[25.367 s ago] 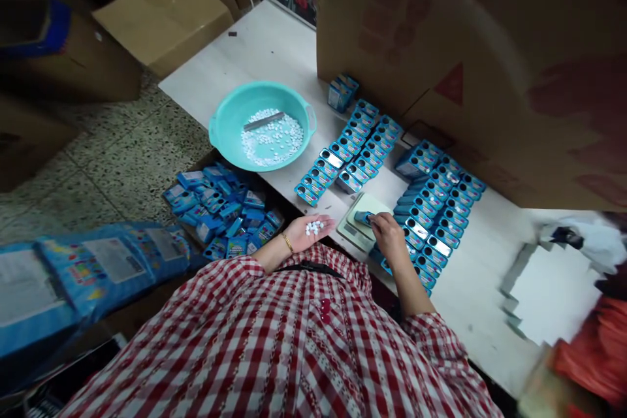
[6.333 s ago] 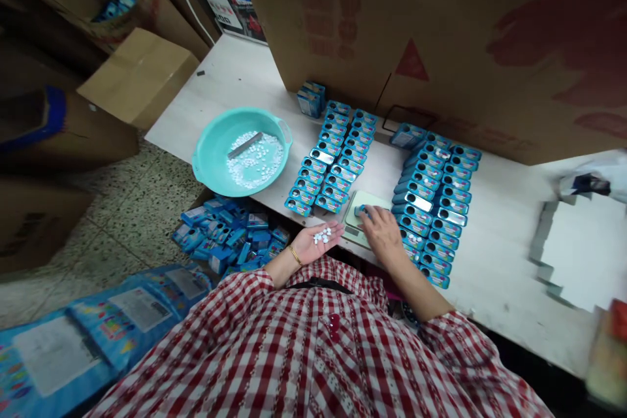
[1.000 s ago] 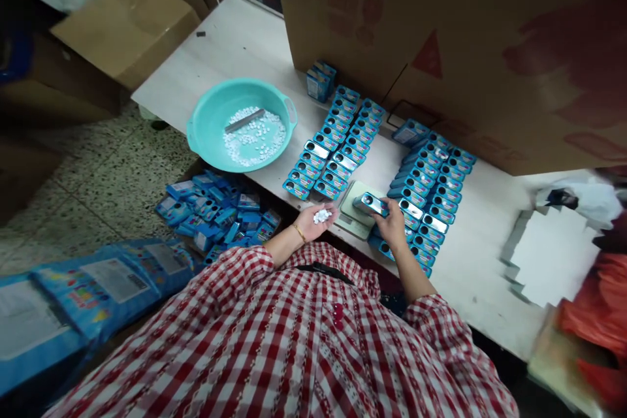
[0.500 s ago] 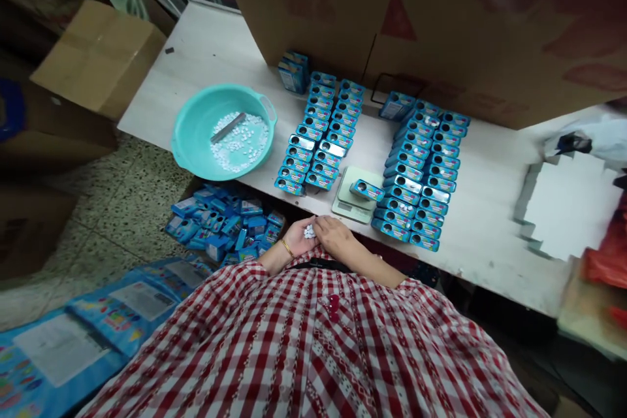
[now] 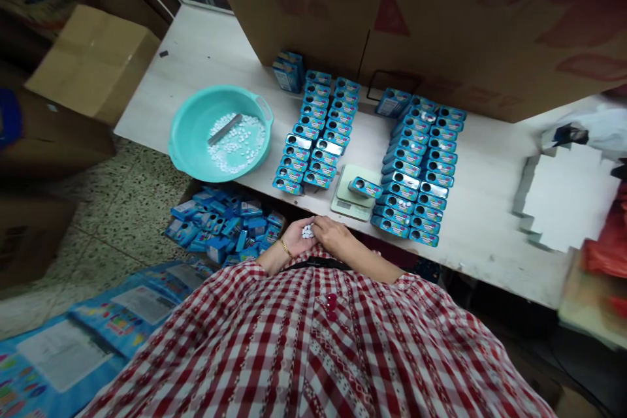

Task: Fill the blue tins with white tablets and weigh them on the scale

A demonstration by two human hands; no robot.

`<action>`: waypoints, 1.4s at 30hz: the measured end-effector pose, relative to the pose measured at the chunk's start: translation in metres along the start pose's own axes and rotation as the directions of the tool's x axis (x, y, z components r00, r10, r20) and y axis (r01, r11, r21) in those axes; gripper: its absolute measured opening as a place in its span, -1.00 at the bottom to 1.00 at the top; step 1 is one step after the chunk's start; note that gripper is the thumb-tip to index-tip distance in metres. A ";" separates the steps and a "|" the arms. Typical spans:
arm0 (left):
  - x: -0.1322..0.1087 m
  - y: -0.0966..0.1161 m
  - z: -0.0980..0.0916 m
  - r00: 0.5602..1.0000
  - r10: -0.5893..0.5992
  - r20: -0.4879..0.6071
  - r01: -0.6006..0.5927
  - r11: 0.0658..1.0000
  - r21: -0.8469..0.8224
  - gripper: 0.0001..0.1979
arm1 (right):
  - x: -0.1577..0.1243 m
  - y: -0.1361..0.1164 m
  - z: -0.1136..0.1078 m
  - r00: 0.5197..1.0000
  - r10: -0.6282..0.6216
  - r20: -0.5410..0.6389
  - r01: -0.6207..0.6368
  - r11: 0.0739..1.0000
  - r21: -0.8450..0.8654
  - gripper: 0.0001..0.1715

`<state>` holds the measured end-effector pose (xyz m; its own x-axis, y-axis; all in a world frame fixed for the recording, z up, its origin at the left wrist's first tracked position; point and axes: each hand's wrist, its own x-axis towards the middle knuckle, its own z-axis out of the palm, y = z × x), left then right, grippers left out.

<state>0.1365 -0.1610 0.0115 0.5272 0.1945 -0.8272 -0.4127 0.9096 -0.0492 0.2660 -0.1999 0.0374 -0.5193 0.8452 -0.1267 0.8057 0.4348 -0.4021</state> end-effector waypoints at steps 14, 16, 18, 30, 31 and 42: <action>0.023 0.012 0.039 0.988 0.060 0.143 -0.068 0.996 0.056 -0.76 | -0.021 0.091 -0.038 0.773 0.430 -0.466 -0.253 0.883 0.395 -0.80; 0.023 0.014 0.041 0.988 0.065 0.139 -0.074 0.996 0.059 -0.76 | -0.019 0.104 -0.040 0.772 0.437 -0.461 -0.284 0.887 0.364 -0.79; 0.022 0.014 0.039 0.989 0.068 0.130 -0.075 0.996 0.053 -0.75 | -0.018 0.110 -0.039 0.755 0.443 -0.483 -0.294 0.887 0.355 -0.78; 0.011 0.019 0.014 0.992 0.121 0.042 -0.119 0.992 -0.048 -0.79 | -0.042 0.120 -0.051 0.433 0.768 -0.472 -0.260 0.608 0.750 -0.77; 0.011 0.020 0.013 0.991 0.127 0.036 -0.125 0.991 -0.051 -0.79 | -0.044 0.121 -0.050 0.426 0.776 -0.465 -0.256 0.596 0.761 -0.77; 0.009 0.018 0.009 0.989 0.143 0.023 -0.141 0.988 -0.055 -0.78 | -0.034 0.108 -0.042 0.486 0.727 -0.485 -0.296 0.659 0.692 -0.82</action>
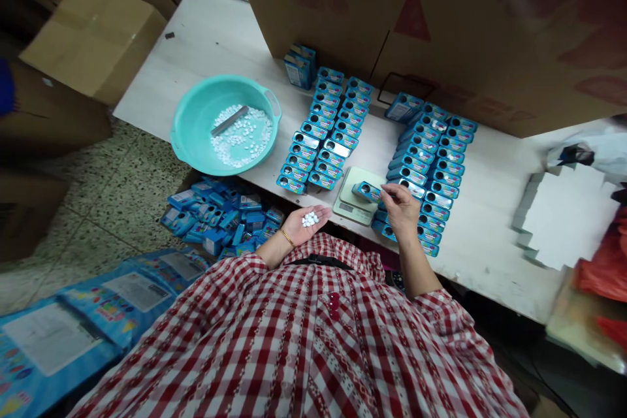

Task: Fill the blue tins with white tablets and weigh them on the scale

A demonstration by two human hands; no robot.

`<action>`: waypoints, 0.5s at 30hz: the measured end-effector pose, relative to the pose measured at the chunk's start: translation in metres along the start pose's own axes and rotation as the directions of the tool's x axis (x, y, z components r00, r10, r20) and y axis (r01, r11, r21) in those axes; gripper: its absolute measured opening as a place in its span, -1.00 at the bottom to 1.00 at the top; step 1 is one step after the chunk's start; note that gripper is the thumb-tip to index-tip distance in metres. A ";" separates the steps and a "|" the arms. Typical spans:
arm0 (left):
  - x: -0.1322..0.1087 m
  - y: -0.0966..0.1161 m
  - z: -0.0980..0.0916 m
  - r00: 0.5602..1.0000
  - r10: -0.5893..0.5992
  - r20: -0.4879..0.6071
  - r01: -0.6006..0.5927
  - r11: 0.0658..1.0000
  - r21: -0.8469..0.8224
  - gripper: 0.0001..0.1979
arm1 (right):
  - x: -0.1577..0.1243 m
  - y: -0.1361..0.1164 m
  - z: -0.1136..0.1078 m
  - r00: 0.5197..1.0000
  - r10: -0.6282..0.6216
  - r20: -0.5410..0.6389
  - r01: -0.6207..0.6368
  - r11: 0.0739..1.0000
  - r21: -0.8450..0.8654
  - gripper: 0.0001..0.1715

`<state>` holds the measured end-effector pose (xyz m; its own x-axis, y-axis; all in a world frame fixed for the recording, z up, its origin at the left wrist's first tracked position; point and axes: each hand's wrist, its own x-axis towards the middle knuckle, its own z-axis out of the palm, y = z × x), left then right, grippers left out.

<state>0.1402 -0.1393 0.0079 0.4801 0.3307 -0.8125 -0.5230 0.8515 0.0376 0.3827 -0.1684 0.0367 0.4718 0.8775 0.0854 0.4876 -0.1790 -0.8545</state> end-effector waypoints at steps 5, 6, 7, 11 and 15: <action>0.000 -0.001 0.000 1.000 0.004 -0.010 -0.004 1.000 -0.011 -0.79 | 0.003 0.000 0.014 0.994 -0.057 0.088 0.055 0.998 0.024 -0.82; 0.000 -0.001 0.000 1.000 0.004 -0.007 -0.004 1.000 -0.013 -0.80 | 0.004 0.001 0.016 0.993 -0.061 0.103 0.059 0.998 0.023 -0.82; 0.001 -0.001 -0.001 1.000 0.005 -0.005 -0.005 1.000 -0.015 -0.80 | 0.005 0.002 0.017 0.991 -0.062 0.116 0.060 0.998 0.017 -0.81; 0.001 -0.002 -0.002 1.000 0.009 -0.005 -0.009 1.000 -0.016 -0.78 | 0.007 0.007 0.017 0.989 -0.073 0.125 0.074 0.997 -0.005 -0.80; 0.002 -0.003 -0.003 1.000 0.005 0.004 -0.005 1.000 -0.009 -0.78 | 0.006 0.008 0.010 0.996 -0.071 0.063 0.073 0.997 -0.031 -0.80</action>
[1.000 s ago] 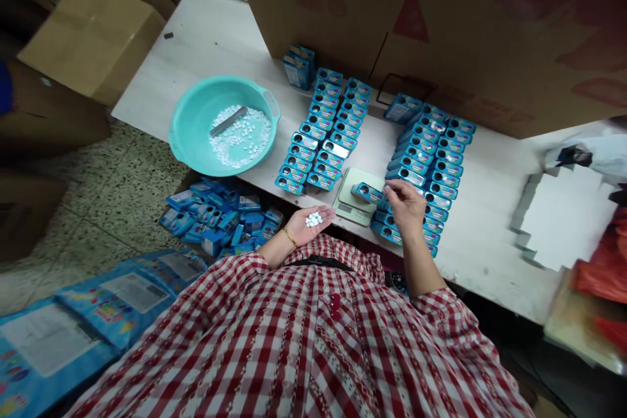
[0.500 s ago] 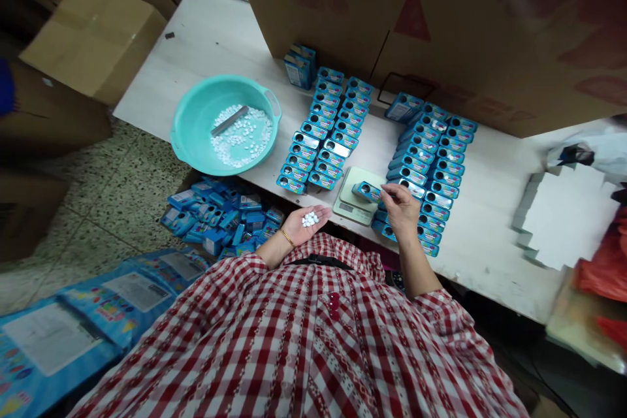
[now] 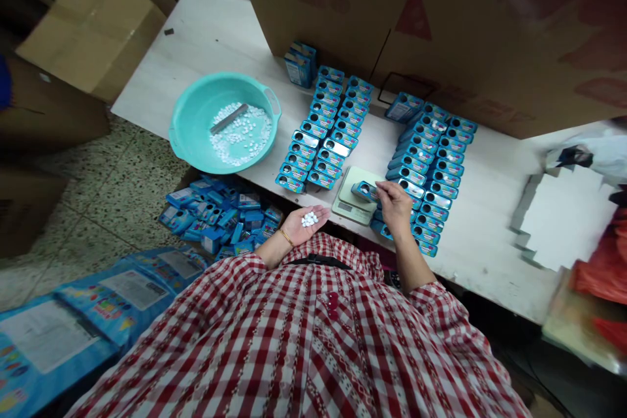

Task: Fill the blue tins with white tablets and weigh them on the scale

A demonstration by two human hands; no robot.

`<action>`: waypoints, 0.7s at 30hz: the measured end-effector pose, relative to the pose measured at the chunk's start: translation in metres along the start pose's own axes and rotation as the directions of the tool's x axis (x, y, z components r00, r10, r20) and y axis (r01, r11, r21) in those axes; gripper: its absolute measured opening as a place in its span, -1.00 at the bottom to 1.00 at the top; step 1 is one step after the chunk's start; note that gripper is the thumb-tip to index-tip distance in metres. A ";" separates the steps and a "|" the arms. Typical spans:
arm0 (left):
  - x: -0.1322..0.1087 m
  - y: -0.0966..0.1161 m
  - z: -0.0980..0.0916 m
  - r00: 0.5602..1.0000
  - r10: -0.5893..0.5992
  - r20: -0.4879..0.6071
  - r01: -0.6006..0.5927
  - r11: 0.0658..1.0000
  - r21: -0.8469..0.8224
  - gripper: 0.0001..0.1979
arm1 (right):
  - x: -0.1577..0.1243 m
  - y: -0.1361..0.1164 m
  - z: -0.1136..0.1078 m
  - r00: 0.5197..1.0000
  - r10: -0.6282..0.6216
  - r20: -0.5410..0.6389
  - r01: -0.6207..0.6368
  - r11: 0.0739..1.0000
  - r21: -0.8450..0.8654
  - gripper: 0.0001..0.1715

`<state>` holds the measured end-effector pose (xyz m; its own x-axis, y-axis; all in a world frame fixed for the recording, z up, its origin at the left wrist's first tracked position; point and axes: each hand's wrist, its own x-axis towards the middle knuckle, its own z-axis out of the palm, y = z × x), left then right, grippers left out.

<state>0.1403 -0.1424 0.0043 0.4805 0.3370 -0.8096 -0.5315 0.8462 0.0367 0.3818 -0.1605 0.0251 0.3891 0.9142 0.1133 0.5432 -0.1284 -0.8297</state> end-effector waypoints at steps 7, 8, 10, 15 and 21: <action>0.001 -0.001 0.001 1.000 -0.009 0.022 0.009 1.000 0.007 -0.79 | -0.001 -0.005 -0.006 1.000 -0.006 -0.029 0.007 0.999 0.032 -0.82; 0.001 0.000 0.001 1.000 -0.009 0.019 0.009 1.000 0.009 -0.79 | -0.001 -0.006 -0.007 0.999 -0.013 -0.039 0.014 0.999 0.034 -0.82; 0.000 0.000 0.001 1.000 -0.005 0.012 0.005 1.000 0.010 -0.80 | -0.002 -0.008 -0.010 0.998 -0.020 -0.058 0.022 0.999 0.037 -0.83; -0.001 0.000 0.000 1.000 0.000 0.002 0.000 1.000 0.003 -0.80 | -0.002 -0.009 -0.011 0.996 -0.019 -0.082 0.022 0.999 0.035 -0.83; -0.001 -0.001 0.000 1.000 0.005 0.004 -0.005 1.000 0.004 -0.80 | 0.000 -0.006 -0.008 0.997 -0.046 -0.060 0.044 0.998 -0.043 -0.79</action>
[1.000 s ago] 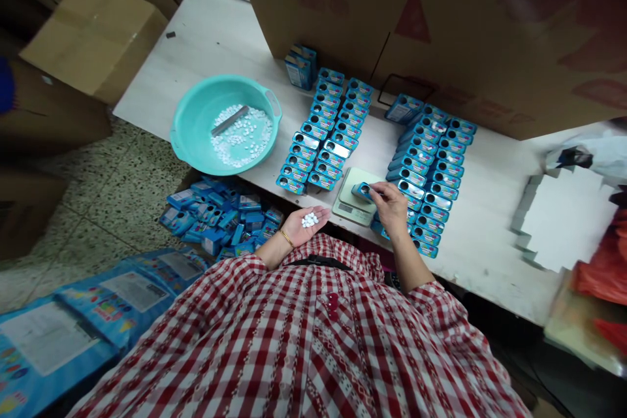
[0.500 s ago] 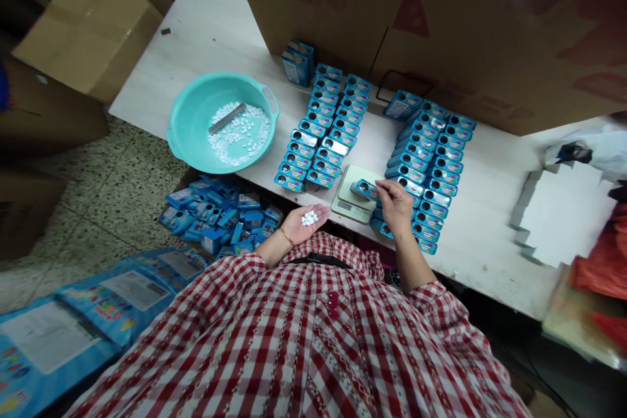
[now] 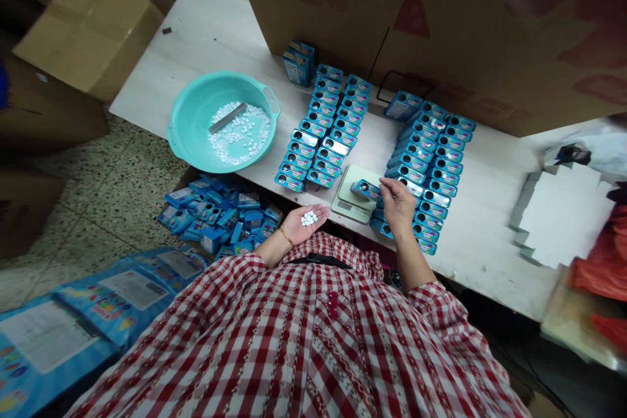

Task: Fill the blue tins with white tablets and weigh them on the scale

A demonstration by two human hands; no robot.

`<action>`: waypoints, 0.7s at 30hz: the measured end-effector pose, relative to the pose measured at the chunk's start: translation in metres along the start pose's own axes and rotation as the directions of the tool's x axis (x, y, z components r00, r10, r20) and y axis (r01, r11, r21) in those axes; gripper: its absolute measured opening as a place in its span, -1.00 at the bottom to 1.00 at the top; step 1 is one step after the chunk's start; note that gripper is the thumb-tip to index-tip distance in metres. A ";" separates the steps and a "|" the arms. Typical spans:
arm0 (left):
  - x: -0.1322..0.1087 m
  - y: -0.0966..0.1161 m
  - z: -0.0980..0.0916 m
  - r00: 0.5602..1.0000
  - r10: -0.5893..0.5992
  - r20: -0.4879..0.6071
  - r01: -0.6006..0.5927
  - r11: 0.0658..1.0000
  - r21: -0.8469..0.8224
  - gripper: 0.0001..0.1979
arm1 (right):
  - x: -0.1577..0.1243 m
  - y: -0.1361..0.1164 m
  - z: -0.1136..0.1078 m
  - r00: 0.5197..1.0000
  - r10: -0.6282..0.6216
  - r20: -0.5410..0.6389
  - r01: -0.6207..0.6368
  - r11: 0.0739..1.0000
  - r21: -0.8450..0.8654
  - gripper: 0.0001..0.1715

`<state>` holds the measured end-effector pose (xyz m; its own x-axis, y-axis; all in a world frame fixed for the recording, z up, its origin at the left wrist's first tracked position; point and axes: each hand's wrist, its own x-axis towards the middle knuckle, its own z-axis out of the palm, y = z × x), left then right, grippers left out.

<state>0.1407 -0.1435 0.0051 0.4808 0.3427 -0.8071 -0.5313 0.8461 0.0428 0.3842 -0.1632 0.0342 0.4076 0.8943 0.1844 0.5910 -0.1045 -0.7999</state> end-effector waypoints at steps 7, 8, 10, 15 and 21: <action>0.000 0.003 -0.004 0.999 0.011 -0.033 -0.012 1.000 -0.008 -0.79 | 0.000 0.013 -0.020 0.997 -0.059 -0.048 0.047 0.975 -0.219 -0.65; 0.000 0.003 -0.005 0.999 0.014 -0.041 -0.014 1.000 -0.008 -0.79 | -0.001 0.015 -0.021 0.998 -0.070 -0.005 0.066 0.963 -0.262 -0.59; 0.001 0.004 -0.006 0.998 0.017 -0.053 -0.018 1.000 -0.008 -0.78 | -0.003 0.019 -0.022 0.993 -0.080 0.091 0.106 0.934 -0.341 -0.48; 0.002 0.007 -0.011 0.996 0.031 -0.079 -0.032 0.999 -0.016 -0.79 | -0.009 0.020 -0.015 0.967 -0.038 0.253 0.163 0.852 -0.498 -0.37; 0.000 0.010 -0.020 0.994 0.053 -0.099 -0.057 0.998 -0.037 -0.79 | -0.007 0.017 -0.003 0.929 -0.035 0.368 0.252 0.789 -0.561 -0.37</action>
<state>0.1216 -0.1435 -0.0067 0.3808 0.3447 -0.8580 -0.5831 0.8097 0.0665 0.3935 -0.1726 0.0215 0.1019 0.9947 -0.0109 0.9592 -0.1012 -0.2642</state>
